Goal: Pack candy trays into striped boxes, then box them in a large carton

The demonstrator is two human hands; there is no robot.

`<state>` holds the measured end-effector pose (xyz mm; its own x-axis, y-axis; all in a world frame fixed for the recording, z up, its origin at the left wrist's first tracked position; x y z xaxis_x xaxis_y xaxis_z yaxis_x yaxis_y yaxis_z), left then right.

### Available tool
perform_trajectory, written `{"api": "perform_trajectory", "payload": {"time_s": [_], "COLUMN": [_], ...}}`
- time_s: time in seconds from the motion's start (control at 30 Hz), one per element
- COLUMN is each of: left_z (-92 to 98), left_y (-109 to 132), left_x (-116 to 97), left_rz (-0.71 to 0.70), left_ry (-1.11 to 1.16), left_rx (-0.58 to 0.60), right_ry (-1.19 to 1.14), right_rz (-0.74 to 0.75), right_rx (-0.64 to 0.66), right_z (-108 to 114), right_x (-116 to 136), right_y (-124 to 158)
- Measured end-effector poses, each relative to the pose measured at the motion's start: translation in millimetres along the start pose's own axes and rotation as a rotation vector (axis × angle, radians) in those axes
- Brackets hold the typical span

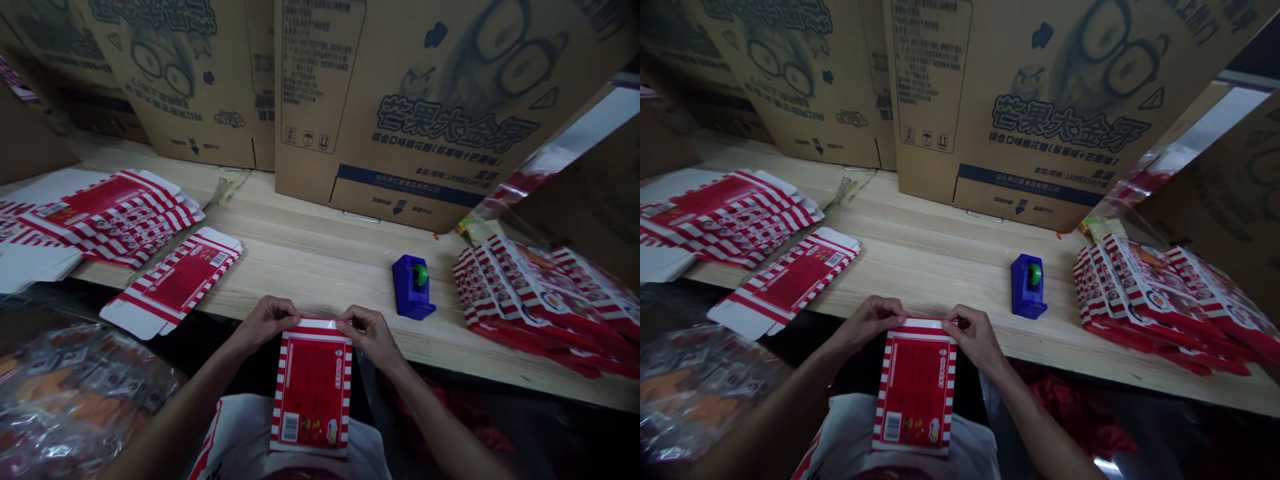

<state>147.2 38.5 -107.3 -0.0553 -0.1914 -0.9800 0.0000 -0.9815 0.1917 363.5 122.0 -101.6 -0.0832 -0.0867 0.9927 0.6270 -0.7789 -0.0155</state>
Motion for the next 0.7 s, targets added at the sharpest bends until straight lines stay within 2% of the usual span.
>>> {"api": "perform_trajectory", "payload": {"time_s": [0.13, 0.23, 0.4, 0.57, 0.63, 0.7], "left_z": [-4.6, -13.3, -26.8, -33.3, -36.6, -39.5], "left_y": [5, 7, 6, 7, 7, 7], "left_x": [1, 10, 21, 23, 25, 28], "left_rz": [-0.179, -0.200, -0.168, -0.205, -0.204, -0.189], "left_ry": [-0.160, -0.102, -0.044, -0.038, -0.035, -0.025], "left_rx": [-0.037, -0.034, -0.052, -0.125, -0.137, -0.155], "right_ry": [0.056, 0.048, -0.022, 0.012, -0.010, -0.038], "right_rz": [0.177, 0.250, 0.152, 0.201, 0.187, 0.145], "right_rx": [-0.036, -0.105, -0.168, -0.250, -0.296, -0.288], "right_z": [-1, 0, 0, -11, -17, -18], "right_x": [-5, -11, -15, -21, -26, -31], "right_y": [12, 22, 29, 41, 48, 52]}}
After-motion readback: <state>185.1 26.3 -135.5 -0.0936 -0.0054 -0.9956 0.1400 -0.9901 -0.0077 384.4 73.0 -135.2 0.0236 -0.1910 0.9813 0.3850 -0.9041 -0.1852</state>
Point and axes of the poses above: each hand's wrist, its own y-axis away from the middle knuckle, its own z-axis out of the back of the hand, x = y × z, the point moved 2 cm from there along -y, towards the middle knuckle, and after that the axes turned 10 degrees about -y, right-handed, at the moved point
